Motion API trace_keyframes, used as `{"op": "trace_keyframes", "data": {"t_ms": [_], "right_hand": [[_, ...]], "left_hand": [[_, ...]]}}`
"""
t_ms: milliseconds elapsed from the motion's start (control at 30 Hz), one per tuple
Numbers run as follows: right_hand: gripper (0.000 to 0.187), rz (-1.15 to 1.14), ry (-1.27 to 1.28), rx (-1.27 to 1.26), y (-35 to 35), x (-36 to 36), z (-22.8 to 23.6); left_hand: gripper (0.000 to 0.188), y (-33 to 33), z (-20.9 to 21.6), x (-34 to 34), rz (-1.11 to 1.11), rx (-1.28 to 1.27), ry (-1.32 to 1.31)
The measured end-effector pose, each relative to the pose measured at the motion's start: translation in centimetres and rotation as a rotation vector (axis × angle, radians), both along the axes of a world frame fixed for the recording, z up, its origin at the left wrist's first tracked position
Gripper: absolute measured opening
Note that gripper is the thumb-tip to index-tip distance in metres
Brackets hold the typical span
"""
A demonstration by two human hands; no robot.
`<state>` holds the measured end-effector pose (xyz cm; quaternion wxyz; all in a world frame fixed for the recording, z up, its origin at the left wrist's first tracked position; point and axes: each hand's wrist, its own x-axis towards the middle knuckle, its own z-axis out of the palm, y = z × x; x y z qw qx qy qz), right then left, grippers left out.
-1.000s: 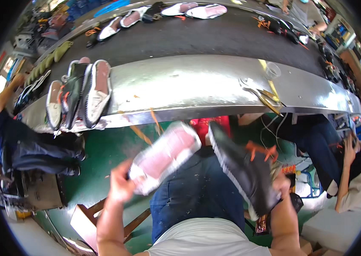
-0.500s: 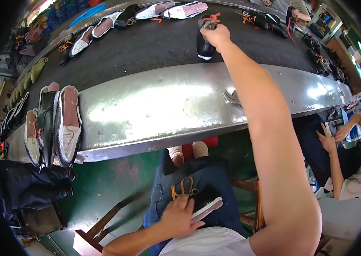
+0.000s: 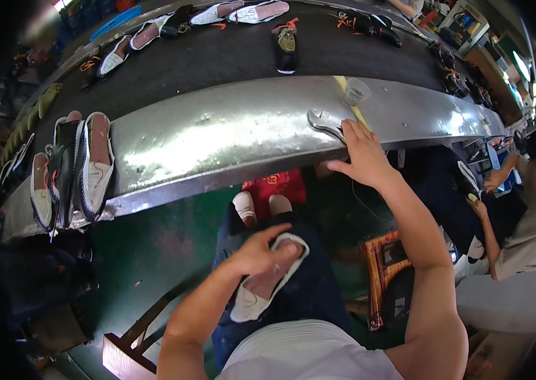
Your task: Using pliers to stretch and tighten the shoe upper over a last and then tying the laces.
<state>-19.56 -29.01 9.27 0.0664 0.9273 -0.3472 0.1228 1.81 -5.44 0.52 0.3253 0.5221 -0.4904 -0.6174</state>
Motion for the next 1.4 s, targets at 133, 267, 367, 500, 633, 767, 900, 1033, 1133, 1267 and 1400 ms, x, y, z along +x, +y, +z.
{"op": "trace_keyframes", "data": {"t_ms": [133, 267, 367, 500, 633, 767, 900, 1033, 1133, 1267, 1400], "right_hand": [[0.046, -0.075, 0.036, 0.082, 1.6, -2.2, 0.3], [0.029, -0.033, -0.608, 0.871, 10.2, -5.0, -0.2], [0.031, -0.187, -0.532, 1.424, 19.5, -7.0, -0.1], [0.029, -0.067, -0.473, 1.643, 26.6, -7.0, -1.4], [0.027, -0.008, -0.51, 1.655, 27.9, -4.8, -2.6], [0.028, -0.018, -0.564, 1.815, 26.6, -4.4, -2.1], [0.03, -0.124, -0.659, 2.348, 23.9, -4.9, -0.3], [0.031, -0.029, -0.909, 2.496, 23.9, -4.9, -2.3], [0.03, -0.29, -0.68, 2.195, 23.8, -4.6, -1.8], [0.028, -0.219, -0.33, 2.099, 20.8, -3.8, -1.2], [0.023, -0.144, -0.088, 1.664, 19.9, -2.9, -4.2]], "left_hand": [[0.078, 2.8, 1.0, -0.3, 0.36, -0.26, 0.149], [0.095, 6.1, 0.1, -1.3, 0.504, -0.285, 0.351], [0.081, 7.6, 0.1, -1.2, 0.45, -0.235, 0.481], [0.063, 8.8, 0.9, -1.0, 0.402, -0.237, 0.427], [0.056, 9.0, 1.1, -1.5, 0.433, -0.285, 0.318], [0.055, 8.7, 0.3, -2.7, 0.488, -0.264, 0.34], [0.055, 8.5, -1.7, -2.8, 0.466, -0.273, 0.241], [0.057, 7.6, -1.9, -1.9, 0.382, -0.37, -0.006], [0.057, 7.3, -1.9, -1.7, 0.336, -0.412, -0.117], [0.055, 6.4, -1.3, -1.4, 0.305, -0.231, -0.076], [0.045, 5.4, -4.6, -0.6, 0.346, -0.181, 0.012]]}}
